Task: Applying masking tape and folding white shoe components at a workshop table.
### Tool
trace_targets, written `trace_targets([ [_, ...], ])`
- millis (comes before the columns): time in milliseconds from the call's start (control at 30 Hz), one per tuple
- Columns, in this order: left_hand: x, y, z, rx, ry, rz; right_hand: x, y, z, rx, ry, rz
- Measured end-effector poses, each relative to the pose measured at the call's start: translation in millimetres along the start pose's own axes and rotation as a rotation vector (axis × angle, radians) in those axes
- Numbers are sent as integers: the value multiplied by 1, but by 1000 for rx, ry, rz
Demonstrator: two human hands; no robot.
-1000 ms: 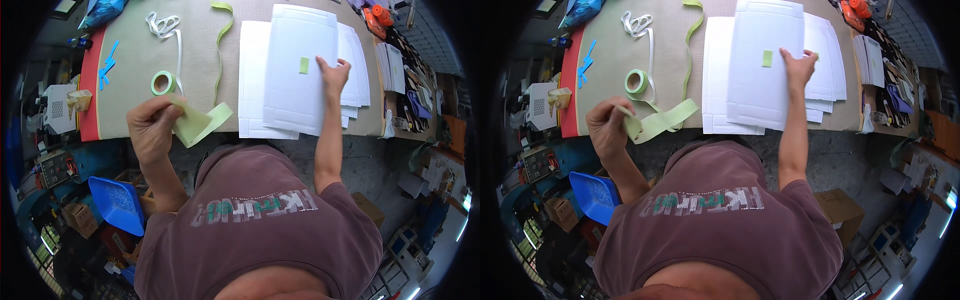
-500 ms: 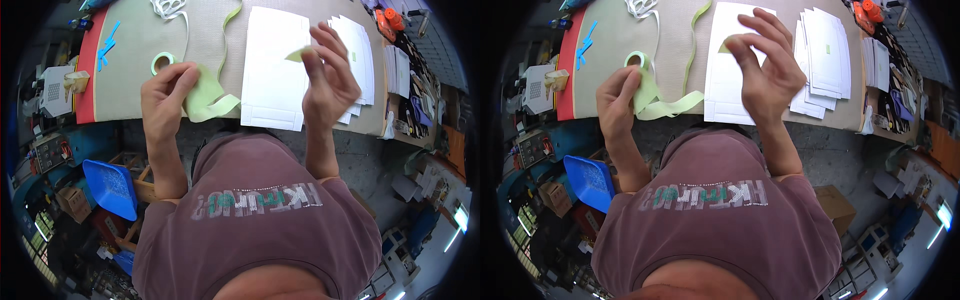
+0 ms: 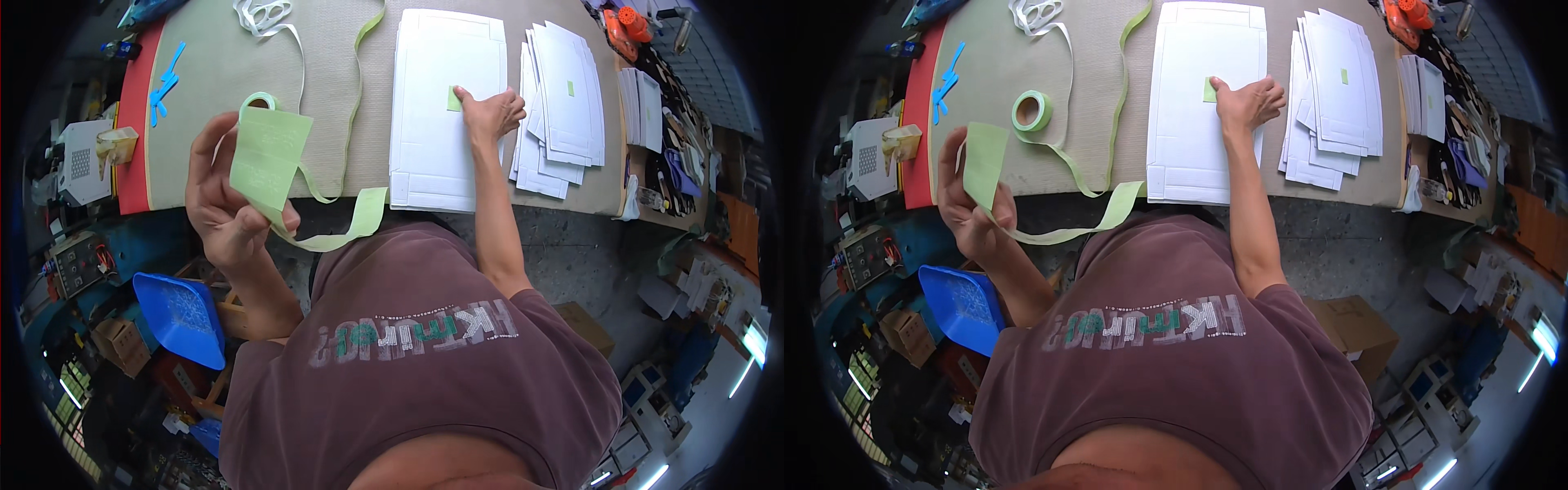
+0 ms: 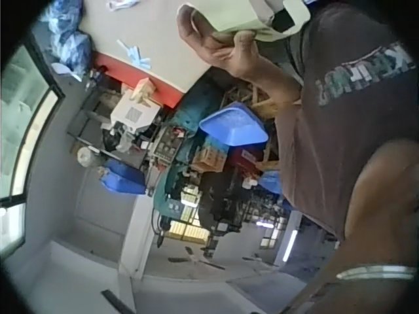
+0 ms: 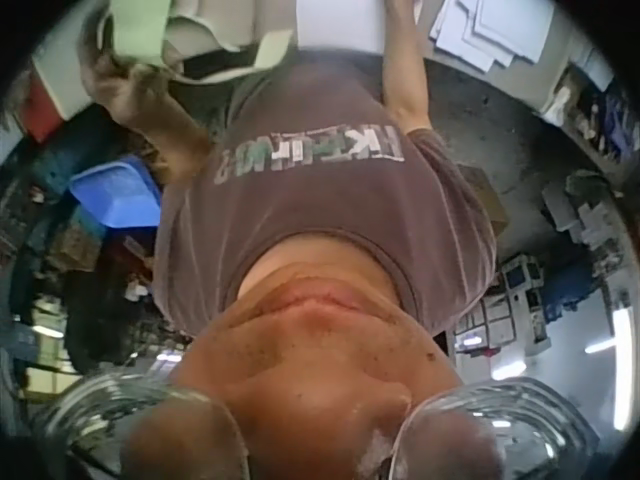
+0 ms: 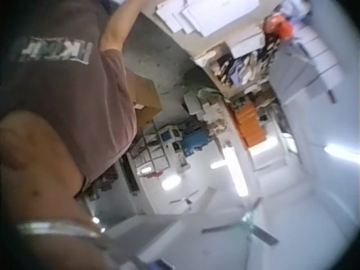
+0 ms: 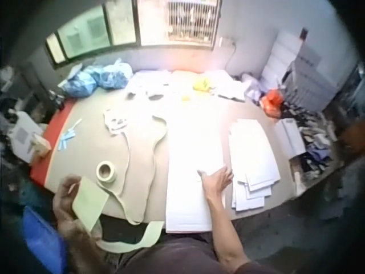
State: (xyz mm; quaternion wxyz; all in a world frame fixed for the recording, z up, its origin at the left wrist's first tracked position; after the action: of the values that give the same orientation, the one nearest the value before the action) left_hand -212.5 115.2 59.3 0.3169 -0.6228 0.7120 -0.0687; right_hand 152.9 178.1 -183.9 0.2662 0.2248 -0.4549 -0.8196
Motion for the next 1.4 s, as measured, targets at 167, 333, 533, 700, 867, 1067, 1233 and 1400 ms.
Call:
trace_targets([
  [167,1,23,31,-300,214,-333,-36,19,-24,-422,-128,65],
  [333,-2,-19,38,-586,270,-166,-164,147,-28,225,200,-350],
  [533,3,-26,61,-641,437,-167,127,172,151,-1180,613,872],
  [700,7,19,49,-518,323,-389,87,240,128,-1413,757,-9],
  [867,0,-1,-8,-6,67,-67,34,16,19,-307,349,-129],
  [1067,9,26,-3,424,56,67,14,-3,1,66,-15,61],
  [1233,4,6,23,387,115,67,2,18,5,-78,51,-155],
  [1400,12,16,32,-655,258,-185,-46,31,-40,-549,-215,83],
])
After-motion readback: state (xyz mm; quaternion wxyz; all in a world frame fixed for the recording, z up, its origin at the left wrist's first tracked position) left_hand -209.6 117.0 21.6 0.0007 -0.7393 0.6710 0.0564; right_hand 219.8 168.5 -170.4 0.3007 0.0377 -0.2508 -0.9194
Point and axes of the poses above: each hand's wrist, its own x-axis away from the middle knuckle, its own y-axis out of the back of the hand, z = x × y, the point moved 9 cm from there along -x, towards the middle knuckle, and after that the axes turned 12 degrees about -z, right-handed, at the moved point
